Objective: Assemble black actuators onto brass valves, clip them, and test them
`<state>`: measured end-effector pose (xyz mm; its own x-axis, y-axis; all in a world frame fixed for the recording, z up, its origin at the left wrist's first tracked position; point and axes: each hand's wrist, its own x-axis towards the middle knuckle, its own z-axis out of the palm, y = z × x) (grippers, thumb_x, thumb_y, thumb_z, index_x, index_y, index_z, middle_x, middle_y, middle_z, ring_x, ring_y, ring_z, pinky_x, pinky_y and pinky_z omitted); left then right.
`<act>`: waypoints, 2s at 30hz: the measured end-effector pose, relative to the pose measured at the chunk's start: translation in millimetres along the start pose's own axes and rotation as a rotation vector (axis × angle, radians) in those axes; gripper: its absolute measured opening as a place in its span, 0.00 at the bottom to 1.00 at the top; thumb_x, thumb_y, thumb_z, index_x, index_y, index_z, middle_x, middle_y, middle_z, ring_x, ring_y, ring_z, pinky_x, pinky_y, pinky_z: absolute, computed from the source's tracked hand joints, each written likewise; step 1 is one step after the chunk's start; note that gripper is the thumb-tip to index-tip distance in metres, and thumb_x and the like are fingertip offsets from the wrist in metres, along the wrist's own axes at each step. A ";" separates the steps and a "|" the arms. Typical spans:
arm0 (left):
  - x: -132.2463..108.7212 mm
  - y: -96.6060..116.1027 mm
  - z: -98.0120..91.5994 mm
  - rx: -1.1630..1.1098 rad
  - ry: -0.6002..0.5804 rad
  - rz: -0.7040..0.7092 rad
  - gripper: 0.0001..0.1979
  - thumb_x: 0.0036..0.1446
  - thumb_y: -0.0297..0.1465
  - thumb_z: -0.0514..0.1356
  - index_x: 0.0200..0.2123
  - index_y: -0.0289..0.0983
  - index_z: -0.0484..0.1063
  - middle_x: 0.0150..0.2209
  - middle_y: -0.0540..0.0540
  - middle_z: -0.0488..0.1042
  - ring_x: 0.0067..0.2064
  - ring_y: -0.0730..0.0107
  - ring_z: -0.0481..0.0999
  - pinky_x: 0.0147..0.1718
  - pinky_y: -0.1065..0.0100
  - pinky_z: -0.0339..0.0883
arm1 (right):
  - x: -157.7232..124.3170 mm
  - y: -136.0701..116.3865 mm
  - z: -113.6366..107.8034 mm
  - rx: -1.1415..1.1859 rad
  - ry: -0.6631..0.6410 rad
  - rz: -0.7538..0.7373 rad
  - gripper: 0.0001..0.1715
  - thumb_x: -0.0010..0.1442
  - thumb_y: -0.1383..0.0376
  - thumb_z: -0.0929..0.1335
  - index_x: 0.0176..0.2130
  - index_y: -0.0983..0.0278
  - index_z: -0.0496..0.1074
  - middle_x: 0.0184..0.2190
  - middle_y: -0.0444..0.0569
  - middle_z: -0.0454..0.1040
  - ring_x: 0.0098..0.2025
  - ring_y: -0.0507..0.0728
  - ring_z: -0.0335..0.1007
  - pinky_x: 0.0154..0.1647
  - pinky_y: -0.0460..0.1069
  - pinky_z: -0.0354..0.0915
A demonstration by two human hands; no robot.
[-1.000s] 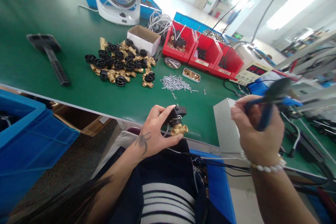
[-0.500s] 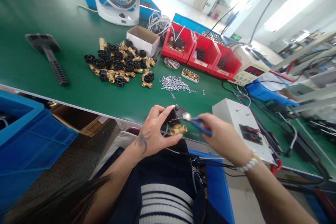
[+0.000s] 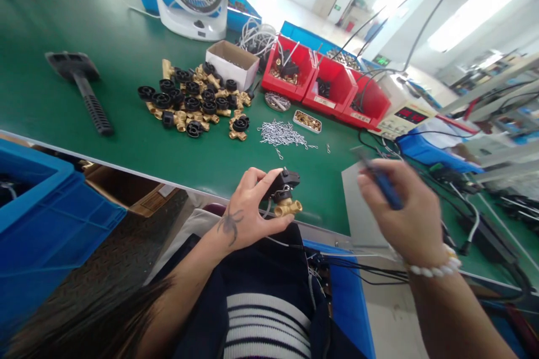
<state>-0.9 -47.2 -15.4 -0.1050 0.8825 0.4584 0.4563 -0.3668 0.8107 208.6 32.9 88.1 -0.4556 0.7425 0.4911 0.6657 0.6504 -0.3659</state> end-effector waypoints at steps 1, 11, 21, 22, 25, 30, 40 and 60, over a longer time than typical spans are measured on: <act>0.1 -0.2 0.3 -0.002 0.012 0.012 0.36 0.51 0.38 0.67 0.62 0.37 0.63 0.46 0.42 0.64 0.48 0.62 0.68 0.50 0.58 0.70 | 0.2 0.8 0.3 0.034 0.177 0.026 0.07 0.60 0.65 0.67 0.40 0.62 0.66 0.31 0.45 0.69 0.28 0.51 0.66 0.30 0.48 0.64; 2.7 3.3 2.8 0.070 0.026 0.069 0.35 0.51 0.38 0.66 0.61 0.34 0.64 0.45 0.42 0.64 0.47 0.62 0.67 0.48 0.59 0.69 | -2.6 -6.4 2.2 -0.033 0.029 -0.014 0.04 0.60 0.66 0.66 0.39 0.62 0.68 0.29 0.46 0.70 0.27 0.52 0.66 0.28 0.47 0.62; 0.9 -0.5 2.3 0.007 0.064 0.016 0.36 0.52 0.39 0.66 0.62 0.35 0.62 0.46 0.42 0.65 0.49 0.61 0.68 0.51 0.57 0.70 | -16.7 15.1 25.0 -0.232 -0.369 0.260 0.17 0.62 0.53 0.64 0.40 0.64 0.68 0.25 0.48 0.71 0.24 0.56 0.67 0.25 0.49 0.62; 0.3 0.6 2.3 0.005 0.067 0.000 0.36 0.52 0.38 0.67 0.62 0.35 0.62 0.47 0.42 0.65 0.50 0.61 0.69 0.51 0.56 0.70 | -18.7 21.5 28.8 -0.318 -0.375 0.278 0.23 0.62 0.48 0.65 0.41 0.66 0.69 0.26 0.51 0.72 0.25 0.59 0.69 0.25 0.51 0.63; -1.4 4.4 1.9 0.023 0.072 -0.010 0.34 0.51 0.35 0.68 0.60 0.34 0.61 0.50 0.41 0.66 0.53 0.59 0.68 0.54 0.54 0.68 | -21.8 29.0 37.9 -0.413 -0.331 0.120 0.31 0.58 0.46 0.68 0.45 0.71 0.73 0.43 0.66 0.74 0.43 0.69 0.73 0.39 0.61 0.69; -1.8 5.5 2.1 0.054 0.103 0.072 0.29 0.49 0.33 0.70 0.51 0.36 0.61 0.49 0.41 0.67 0.51 0.60 0.68 0.50 0.56 0.70 | -7.6 -12.6 39.6 0.139 -0.226 -0.091 0.08 0.63 0.62 0.69 0.41 0.64 0.73 0.37 0.50 0.75 0.39 0.55 0.73 0.41 0.50 0.70; 4.3 7.6 1.4 0.133 0.066 0.147 0.23 0.47 0.31 0.69 0.44 0.36 0.63 0.44 0.42 0.69 0.48 0.61 0.68 0.46 0.61 0.68 | 3.1 -39.6 39.7 -0.149 -0.307 -0.405 0.06 0.64 0.74 0.63 0.39 0.66 0.69 0.36 0.53 0.73 0.36 0.56 0.69 0.37 0.49 0.68; 27.6 -37.8 -6.8 -0.040 0.229 -0.009 0.27 0.46 0.43 0.70 0.45 0.33 0.70 0.44 0.39 0.71 0.47 0.55 0.70 0.48 0.54 0.70 | 135.8 -163.6 125.7 0.188 -0.505 -0.256 0.17 0.64 0.60 0.68 0.49 0.67 0.71 0.38 0.50 0.75 0.39 0.55 0.72 0.44 0.50 0.67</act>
<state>-27.1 -10.9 -30.9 -0.3087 0.7976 0.5182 0.4199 -0.3745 0.8267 -36.4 47.5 115.2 -0.8429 0.5128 0.1626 0.4026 0.8018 -0.4417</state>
